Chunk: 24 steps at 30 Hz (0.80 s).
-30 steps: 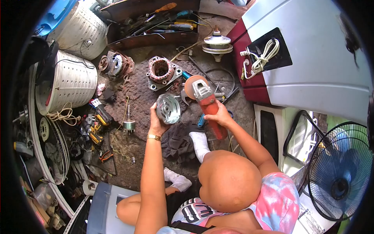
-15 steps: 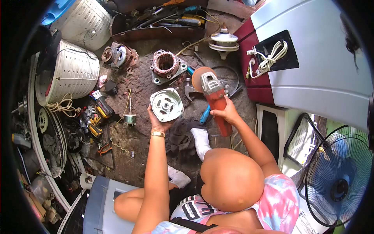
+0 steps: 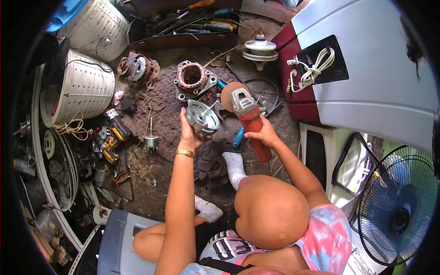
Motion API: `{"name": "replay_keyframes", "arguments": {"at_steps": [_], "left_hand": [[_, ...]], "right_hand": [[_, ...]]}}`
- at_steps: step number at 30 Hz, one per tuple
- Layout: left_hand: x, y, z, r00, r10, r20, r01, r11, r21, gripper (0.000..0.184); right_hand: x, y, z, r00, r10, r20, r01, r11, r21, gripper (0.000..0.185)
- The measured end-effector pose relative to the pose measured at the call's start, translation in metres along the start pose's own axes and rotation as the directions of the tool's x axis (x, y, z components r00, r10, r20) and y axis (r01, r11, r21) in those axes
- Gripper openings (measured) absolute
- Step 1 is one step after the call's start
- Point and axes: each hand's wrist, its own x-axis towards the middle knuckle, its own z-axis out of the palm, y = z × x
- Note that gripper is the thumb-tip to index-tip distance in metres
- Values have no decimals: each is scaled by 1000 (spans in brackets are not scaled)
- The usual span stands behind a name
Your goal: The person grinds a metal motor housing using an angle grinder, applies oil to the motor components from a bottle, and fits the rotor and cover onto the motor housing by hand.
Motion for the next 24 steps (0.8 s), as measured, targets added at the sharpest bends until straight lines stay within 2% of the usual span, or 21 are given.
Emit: {"name": "replay_keyframes", "arguments": {"at_steps": [3, 7, 10, 13, 16, 24], "left_hand": [[2, -1, 4, 999, 4, -31, -2, 998, 66, 89], [5, -4, 11, 999, -11, -35, 12, 1000, 22, 91], [10, -5, 6, 994, -30, 101, 29, 1000, 11, 91], [13, -6, 5, 990, -34, 136, 31, 999, 22, 90], [-1, -6, 22, 1000, 2, -9, -1, 997, 82, 87], [3, -9, 17, 999, 16, 36, -20, 992, 126, 84]], "right_hand": [[3, 3, 5, 1000, -12, 0, 12, 1000, -11, 87], [4, 8, 9, 1000, -17, 1, 17, 999, -51, 86], [6, 8, 12, 997, -76, -35, 71, 990, -123, 84], [7, 8, 12, 997, -66, -36, 60, 987, -148, 84], [6, 7, 12, 999, -39, -38, 33, 989, -145, 84], [8, 10, 12, 999, -43, -29, 39, 993, -114, 86]]}}
